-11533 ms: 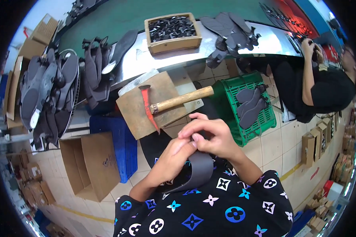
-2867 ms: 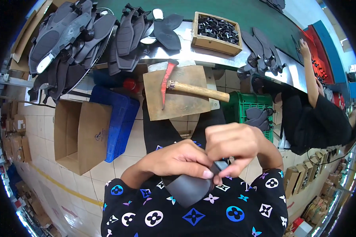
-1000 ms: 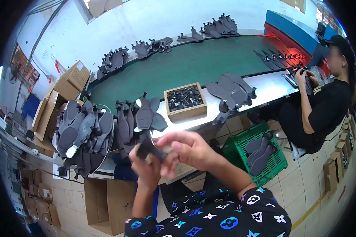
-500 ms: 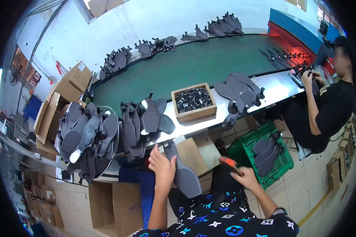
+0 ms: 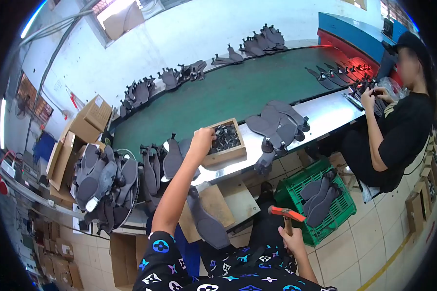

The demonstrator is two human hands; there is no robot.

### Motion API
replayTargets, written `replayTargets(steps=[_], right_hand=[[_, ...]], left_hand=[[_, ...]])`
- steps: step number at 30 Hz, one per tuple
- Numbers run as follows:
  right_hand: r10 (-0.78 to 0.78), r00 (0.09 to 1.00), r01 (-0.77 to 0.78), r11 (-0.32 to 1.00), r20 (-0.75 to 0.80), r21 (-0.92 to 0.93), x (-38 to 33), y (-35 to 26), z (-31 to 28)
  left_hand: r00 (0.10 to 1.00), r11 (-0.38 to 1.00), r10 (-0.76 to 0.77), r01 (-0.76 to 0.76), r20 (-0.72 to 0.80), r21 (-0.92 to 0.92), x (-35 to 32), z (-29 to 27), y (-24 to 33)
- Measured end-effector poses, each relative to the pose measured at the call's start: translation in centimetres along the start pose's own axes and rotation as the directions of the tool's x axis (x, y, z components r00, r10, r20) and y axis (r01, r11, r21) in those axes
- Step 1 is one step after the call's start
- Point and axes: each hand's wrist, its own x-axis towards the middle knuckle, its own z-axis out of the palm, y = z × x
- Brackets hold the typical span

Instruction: Hammer small components into shoe sole parts and arrange them on a production line.

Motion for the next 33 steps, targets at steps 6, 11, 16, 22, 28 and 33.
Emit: replayTargets(steps=[6, 11, 16, 22, 28, 33], right_hand=[[-0.219, 0.976, 0.219, 0.975, 0.021, -0.028, 4.3, -1.9, 0.1], [-0.309, 0.95, 0.304, 0.949, 0.052, 0.082, 5.9, -6.1, 0.8], [-0.325, 0.943, 0.297, 0.921, 0.074, 0.253, 5.4, -9.1, 0.6], [-0.301, 0.949, 0.264, 0.918, 0.089, 0.295, 4.3, -11.1, 1.0], [-0.431, 0.902, 0.398, 0.859, 0.036, 0.321, 4.2, -13.3, 1.0], [-0.421, 0.906, 0.378, 0.846, 0.038, 0.376, 4.7, -15.8, 1.2]], left_hand=[[0.984, 0.966, -0.173, 0.16, -0.047, -0.203, -0.3, -0.2, 1.4], [0.966, 0.966, -0.257, 0.257, -0.036, 0.0, 0.6, -0.2, 0.1], [0.971, 0.965, -0.238, 0.238, 0.01, -0.11, 1.0, -0.9, 2.3], [0.981, 0.982, -0.189, 0.19, -0.044, 0.012, 1.1, -0.4, 1.0], [0.987, 0.987, -0.161, 0.161, -0.001, -0.007, 0.7, -0.1, -0.4], [0.995, 0.988, 0.026, -0.01, -0.1, 0.154, 0.3, 0.9, -0.7]])
